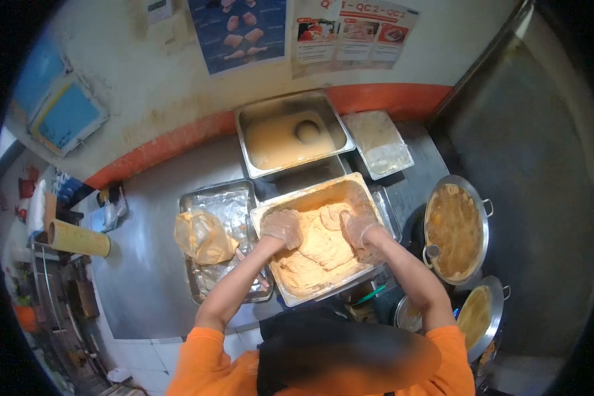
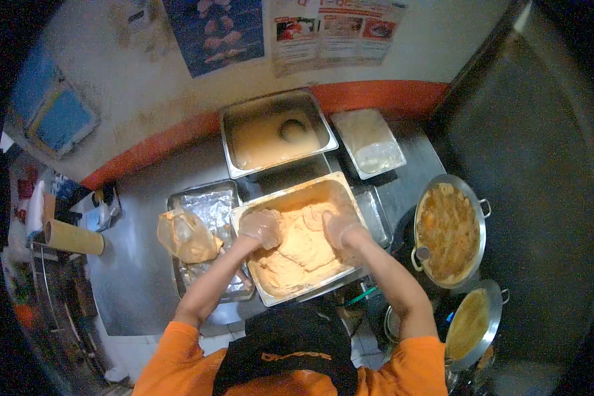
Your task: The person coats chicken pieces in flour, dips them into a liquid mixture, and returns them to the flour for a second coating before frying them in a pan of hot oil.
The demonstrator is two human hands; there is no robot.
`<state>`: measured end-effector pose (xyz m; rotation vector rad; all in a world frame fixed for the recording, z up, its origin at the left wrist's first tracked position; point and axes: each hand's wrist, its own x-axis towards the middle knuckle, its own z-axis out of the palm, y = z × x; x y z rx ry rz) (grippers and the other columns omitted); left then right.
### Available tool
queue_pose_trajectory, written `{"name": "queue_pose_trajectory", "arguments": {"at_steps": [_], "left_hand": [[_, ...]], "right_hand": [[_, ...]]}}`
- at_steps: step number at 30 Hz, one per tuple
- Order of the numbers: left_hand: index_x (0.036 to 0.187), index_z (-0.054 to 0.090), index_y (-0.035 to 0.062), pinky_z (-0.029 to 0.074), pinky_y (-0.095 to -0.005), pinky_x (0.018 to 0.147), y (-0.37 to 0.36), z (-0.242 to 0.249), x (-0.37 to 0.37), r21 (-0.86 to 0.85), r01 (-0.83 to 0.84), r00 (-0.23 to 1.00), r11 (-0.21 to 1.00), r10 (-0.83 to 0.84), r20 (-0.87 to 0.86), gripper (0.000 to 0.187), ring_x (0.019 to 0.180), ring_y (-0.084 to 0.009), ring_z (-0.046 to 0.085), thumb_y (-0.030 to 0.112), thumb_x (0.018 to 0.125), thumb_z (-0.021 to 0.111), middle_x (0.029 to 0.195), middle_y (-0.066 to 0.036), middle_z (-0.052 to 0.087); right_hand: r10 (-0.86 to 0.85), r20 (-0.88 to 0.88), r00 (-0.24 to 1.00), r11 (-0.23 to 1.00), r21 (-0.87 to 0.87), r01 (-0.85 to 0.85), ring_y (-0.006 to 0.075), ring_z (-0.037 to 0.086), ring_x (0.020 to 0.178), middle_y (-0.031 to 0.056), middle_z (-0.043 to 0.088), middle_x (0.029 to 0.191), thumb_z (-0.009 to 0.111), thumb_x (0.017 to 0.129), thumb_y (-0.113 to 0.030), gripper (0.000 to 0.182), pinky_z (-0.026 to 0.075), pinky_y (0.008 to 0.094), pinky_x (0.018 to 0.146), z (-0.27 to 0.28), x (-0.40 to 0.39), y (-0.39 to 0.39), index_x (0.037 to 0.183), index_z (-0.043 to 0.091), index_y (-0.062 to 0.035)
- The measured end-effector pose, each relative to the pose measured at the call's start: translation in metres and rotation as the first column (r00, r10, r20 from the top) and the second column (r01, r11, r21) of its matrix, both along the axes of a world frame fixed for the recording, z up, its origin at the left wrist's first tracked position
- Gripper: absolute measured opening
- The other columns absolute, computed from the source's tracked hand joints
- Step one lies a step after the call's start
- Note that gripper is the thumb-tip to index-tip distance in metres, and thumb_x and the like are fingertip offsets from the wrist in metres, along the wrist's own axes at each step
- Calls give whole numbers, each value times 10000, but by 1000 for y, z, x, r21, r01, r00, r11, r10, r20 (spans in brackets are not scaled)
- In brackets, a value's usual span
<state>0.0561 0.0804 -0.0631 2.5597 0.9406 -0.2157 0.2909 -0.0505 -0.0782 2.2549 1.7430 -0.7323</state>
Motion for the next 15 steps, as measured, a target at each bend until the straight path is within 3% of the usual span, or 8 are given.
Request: {"name": "queue_pose_trajectory", "arguments": {"at_steps": [2,4,5,9,12,14,15], "left_hand": [[958,708,46,551,-450,776,-5,5,2,58,47,999,997,-47,-1,274,890,-363,692,211,757,620,918,-213,700],[930,714,43,554,-438,771,-4,8,-3,64,20,993,998,-28,111,342,889,-367,688,337,772,640,940,-228,696],[916,718,42,556,-432,768,-2,16,-4,63,3,986,998,-14,167,389,888,-369,686,400,780,650,952,-235,694],[1048,700,46,547,-350,804,-3,69,-15,-252,-81,942,964,156,296,401,897,-245,691,355,792,706,982,-178,710],[1106,679,32,534,-317,821,8,64,-28,-575,-41,819,817,357,449,405,908,-180,671,257,779,757,999,-116,712],[1114,667,10,532,-320,826,15,39,-32,-724,87,664,684,502,554,410,915,-189,667,206,771,779,1015,-102,708],[1130,656,11,516,-296,864,20,34,-34,-766,91,679,636,524,515,351,953,-140,634,106,801,738,1053,-44,689]], "right_hand": [[0,-12,1000,1000,-2,0,380,666,978,249,690,990,577,814,-250,305,509,442,874,-20,5,-1,928,721,-7],[73,-15,997,997,-30,-73,384,671,943,246,695,943,581,809,-267,305,514,444,861,-30,13,-3,868,732,-9],[141,-12,990,989,-46,-141,386,674,921,245,696,922,578,811,-269,304,517,447,849,-3,7,-3,837,732,-8],[191,-1,982,980,56,-191,395,677,829,243,692,852,566,819,-259,301,527,466,788,29,-10,-18,799,735,-11],[117,5,993,993,-15,-117,417,657,948,282,674,981,548,842,-196,361,508,471,860,47,-23,-22,1116,613,29],[225,-2,974,972,-66,-224,415,661,928,263,682,945,554,845,-213,327,513,468,852,14,-8,-25,1047,657,23],[275,-8,961,957,-91,-275,413,664,918,254,686,926,557,847,-221,317,516,467,847,-2,-1,-26,1013,679,20]]}}
